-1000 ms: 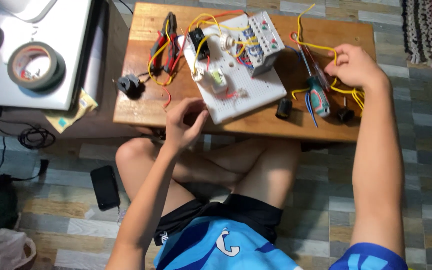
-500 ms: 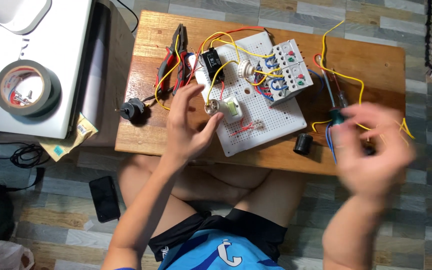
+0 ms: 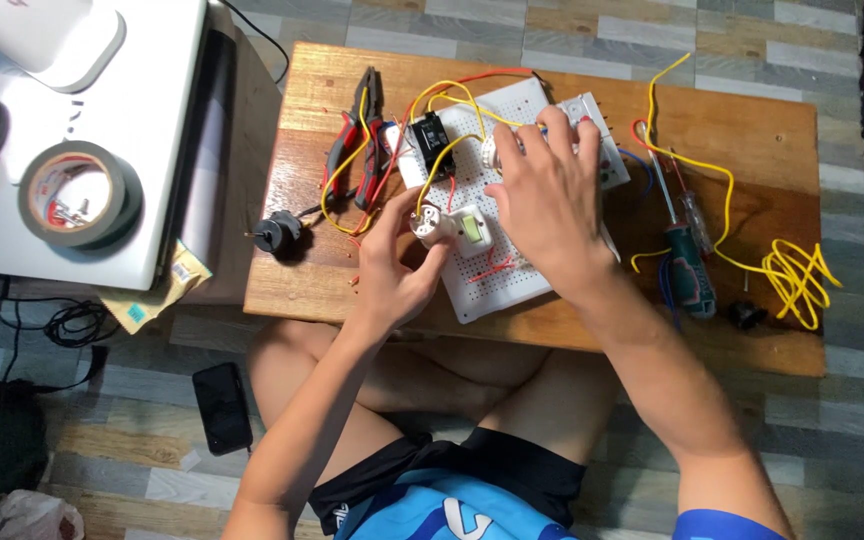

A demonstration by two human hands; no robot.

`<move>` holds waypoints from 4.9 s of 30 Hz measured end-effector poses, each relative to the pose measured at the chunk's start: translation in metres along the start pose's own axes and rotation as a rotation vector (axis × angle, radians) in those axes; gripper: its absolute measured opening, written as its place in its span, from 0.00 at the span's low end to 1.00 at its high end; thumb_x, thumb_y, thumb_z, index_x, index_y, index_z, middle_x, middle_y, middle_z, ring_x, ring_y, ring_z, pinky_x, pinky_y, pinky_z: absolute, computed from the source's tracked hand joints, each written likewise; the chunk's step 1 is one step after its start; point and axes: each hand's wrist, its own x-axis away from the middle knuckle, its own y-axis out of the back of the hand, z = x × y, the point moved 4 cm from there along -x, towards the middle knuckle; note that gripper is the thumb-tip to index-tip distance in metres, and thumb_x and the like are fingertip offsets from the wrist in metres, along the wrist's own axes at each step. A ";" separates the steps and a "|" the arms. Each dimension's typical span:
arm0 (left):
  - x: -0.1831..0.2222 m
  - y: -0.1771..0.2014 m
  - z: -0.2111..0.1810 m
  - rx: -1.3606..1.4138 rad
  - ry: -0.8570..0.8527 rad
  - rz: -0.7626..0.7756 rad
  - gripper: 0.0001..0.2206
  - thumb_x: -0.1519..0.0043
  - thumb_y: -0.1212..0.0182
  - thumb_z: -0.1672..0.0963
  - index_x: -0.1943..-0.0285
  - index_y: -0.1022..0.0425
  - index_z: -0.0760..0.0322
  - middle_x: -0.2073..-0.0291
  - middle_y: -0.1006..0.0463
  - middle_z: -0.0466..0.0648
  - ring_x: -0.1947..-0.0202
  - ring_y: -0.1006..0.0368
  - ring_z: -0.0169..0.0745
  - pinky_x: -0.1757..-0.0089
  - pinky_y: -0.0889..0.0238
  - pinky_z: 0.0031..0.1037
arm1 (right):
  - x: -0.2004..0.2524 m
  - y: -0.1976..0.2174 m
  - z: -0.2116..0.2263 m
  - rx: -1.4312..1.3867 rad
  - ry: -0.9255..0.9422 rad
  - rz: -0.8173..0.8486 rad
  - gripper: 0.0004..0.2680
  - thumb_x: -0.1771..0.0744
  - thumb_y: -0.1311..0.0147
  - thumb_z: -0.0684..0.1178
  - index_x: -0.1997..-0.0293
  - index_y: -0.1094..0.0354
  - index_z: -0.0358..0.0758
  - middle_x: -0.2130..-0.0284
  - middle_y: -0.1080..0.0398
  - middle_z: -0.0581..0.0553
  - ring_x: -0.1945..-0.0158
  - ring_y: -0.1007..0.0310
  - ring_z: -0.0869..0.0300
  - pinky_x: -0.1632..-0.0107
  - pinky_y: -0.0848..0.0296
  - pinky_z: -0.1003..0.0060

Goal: Wiring a light socket and circuit breaker on a test board using a screwdriver to secure connections.

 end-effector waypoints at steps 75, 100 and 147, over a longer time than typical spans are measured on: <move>0.004 0.048 -0.015 -0.133 0.027 0.248 0.18 0.45 0.27 0.54 0.47 0.20 0.63 0.64 0.17 0.52 0.63 0.19 0.49 0.69 0.31 0.30 | -0.016 -0.015 0.018 -0.781 0.365 0.193 0.14 0.37 0.30 0.46 0.46 0.26 0.44 0.62 0.23 0.48 0.54 0.24 0.54 0.51 0.30 0.60; 0.006 0.030 -0.026 -0.060 0.035 0.003 0.20 0.39 0.36 0.54 0.40 0.29 0.64 0.72 0.18 0.53 0.73 0.24 0.45 0.70 0.35 0.33 | -0.003 -0.003 0.029 -0.568 0.450 0.048 0.10 0.37 0.30 0.56 0.55 0.22 0.56 0.65 0.23 0.57 0.53 0.29 0.60 0.45 0.40 0.58; 0.005 0.016 -0.063 -0.441 -0.359 0.316 0.13 0.48 0.24 0.59 0.57 0.20 0.67 0.65 0.17 0.52 0.71 0.21 0.55 0.68 0.29 0.35 | 0.098 -0.012 0.031 -0.527 0.131 -0.478 0.08 0.34 0.46 0.32 0.59 0.23 0.41 0.66 0.28 0.45 0.62 0.28 0.55 0.52 0.27 0.60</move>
